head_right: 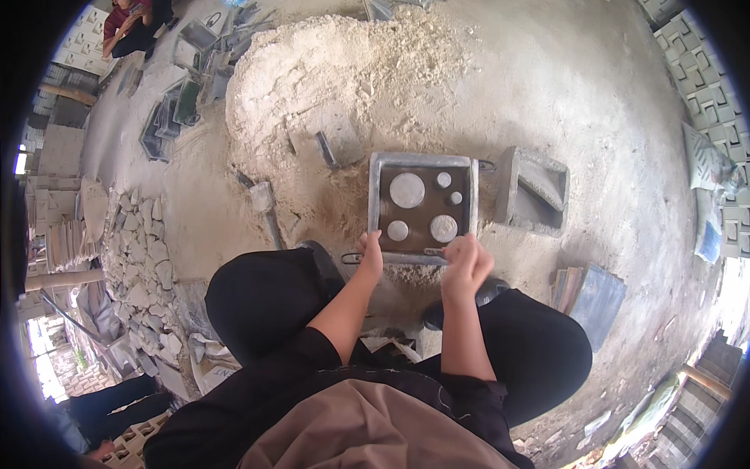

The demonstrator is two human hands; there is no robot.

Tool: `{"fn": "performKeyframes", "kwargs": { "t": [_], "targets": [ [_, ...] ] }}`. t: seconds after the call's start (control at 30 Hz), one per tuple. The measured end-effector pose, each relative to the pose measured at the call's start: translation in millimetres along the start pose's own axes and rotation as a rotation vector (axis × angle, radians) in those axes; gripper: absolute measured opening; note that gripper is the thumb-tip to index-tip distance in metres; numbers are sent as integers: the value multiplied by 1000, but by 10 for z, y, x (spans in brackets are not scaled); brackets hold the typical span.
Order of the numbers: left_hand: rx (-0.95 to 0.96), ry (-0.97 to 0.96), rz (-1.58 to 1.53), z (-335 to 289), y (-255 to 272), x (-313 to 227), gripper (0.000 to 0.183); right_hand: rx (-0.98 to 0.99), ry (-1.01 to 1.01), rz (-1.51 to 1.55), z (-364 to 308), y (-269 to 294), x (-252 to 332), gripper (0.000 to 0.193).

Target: The person fills a metal mold with dry sand mixture, compacts it with a small tool, and smooths the surface by hand and with a scraper.

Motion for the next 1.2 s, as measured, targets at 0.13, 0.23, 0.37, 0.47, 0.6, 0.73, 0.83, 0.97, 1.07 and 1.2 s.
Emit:
{"fn": "performKeyframes", "kwargs": {
  "t": [0.13,0.23,0.37,0.47,0.6,0.73,0.83,0.97,1.07,1.2],
  "targets": [
    [21,-8,-72,151,-52,90,71,93,-26,40,-57,-67,-166,42],
    [108,29,-201,597,-152,283,59,63,-82,115,12,-175,-42,42],
    [-85,127,-423,900,-3,558,35,95,-166,128,-63,-292,-217,43],
    [17,223,-460,743,-148,573,32,61,-191,91,-2,-293,-193,43],
    [241,133,-500,502,-188,360,30,118,-36,16,-181,-423,-32,42],
    [266,207,-460,335,-110,320,43,174,-64,63,-265,-496,-166,42],
    [252,189,-443,274,-109,268,33,73,-18,190,-232,-462,56,40],
    [222,257,-492,420,-143,369,33,227,175,23,-333,-545,-103,39],
    [254,267,-503,476,-232,441,33,215,-80,217,-301,-653,-177,37],
    [335,80,-691,789,-233,453,22,98,-23,189,-366,-669,15,38]
  ]
}}
Point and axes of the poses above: each hand's wrist, its own z-axis towards the middle knuckle, its own y-axis out of the back of the hand, x = y × z, the point moved 8 cm from there along z, towards the middle knuckle, and after that the axes turned 10 degrees about y, right-handed, at the moved point
